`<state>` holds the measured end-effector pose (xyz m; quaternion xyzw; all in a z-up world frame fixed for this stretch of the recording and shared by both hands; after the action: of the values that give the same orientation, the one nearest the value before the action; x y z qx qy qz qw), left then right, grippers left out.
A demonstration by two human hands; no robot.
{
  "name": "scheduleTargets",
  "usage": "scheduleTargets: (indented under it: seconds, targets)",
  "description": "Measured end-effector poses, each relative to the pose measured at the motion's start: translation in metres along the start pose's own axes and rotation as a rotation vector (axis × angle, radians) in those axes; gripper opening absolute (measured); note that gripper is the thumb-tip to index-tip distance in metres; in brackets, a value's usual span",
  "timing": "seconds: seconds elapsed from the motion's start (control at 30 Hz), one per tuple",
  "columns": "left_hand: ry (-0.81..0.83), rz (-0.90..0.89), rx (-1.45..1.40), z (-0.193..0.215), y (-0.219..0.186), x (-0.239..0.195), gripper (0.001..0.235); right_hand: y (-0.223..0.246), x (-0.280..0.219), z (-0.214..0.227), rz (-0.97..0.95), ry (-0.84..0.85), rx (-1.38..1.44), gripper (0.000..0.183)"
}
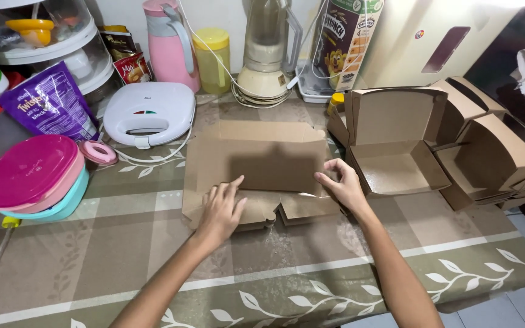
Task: Assembling cardboard pastry boxes by folding along pre-scored lines and tucking in tabs.
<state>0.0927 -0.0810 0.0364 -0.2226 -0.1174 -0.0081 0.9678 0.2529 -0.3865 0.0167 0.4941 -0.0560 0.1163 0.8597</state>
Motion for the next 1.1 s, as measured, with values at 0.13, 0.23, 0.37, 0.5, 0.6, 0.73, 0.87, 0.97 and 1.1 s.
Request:
scheduleTargets:
  seconds: [0.13, 0.23, 0.37, 0.5, 0.6, 0.73, 0.87, 0.97, 1.1]
  targets:
    - [0.110, -0.005, -0.062, -0.002, -0.014, 0.024, 0.059, 0.014, -0.010, -0.013, -0.019, -0.031, 0.158, 0.026]
    - [0.250, 0.017, -0.160, 0.004, -0.035, 0.021, 0.077, 0.048, -0.035, -0.017, 0.023, -0.106, 0.012, 0.023]
    - [0.313, -0.028, -0.394, 0.003, -0.055, 0.009, 0.121, 0.102, -0.073, -0.065, 0.160, 0.057, 0.188, 0.019]
    - [0.089, 0.037, -0.913, -0.044, -0.007, 0.020, 0.050, 0.214, -0.135, -0.090, 0.734, 0.327, 0.195, 0.024]
    - [-0.097, 0.322, -0.981, -0.057, 0.033, 0.018, 0.056, 0.203, -0.141, -0.104, 0.713, 0.477, 0.141, 0.041]
    - [-0.015, 0.588, -0.973, -0.027, 0.029, -0.002, 0.092, 0.189, -0.124, -0.083, 0.785, 0.333, 0.241, 0.021]
    - [-0.184, 0.688, -1.106, 0.004, 0.041, -0.007, 0.077, 0.156, -0.088, -0.032, 0.839, -0.028, 0.154, 0.025]
    - [-0.281, 0.732, -1.207, 0.013, 0.067, -0.002, 0.068, 0.145, -0.063, 0.011, 0.719, -0.208, -0.060, 0.049]
    - [-0.383, 0.742, -1.609, 0.006, 0.112, 0.009, 0.030, 0.125, -0.047, 0.014, 0.711, -0.175, -0.423, 0.073]
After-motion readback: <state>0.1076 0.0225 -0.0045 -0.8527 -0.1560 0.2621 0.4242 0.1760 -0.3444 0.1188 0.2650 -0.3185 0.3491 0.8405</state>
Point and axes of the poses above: each hand's wrist, its own x-axis towards the middle knuckle, its own z-axis out of the back of the hand, y = z × x, the point moved 10 cm from there along x, towards the middle knuckle, and after that the axes turned 3 degrees about -y, right-handed, at the moved point
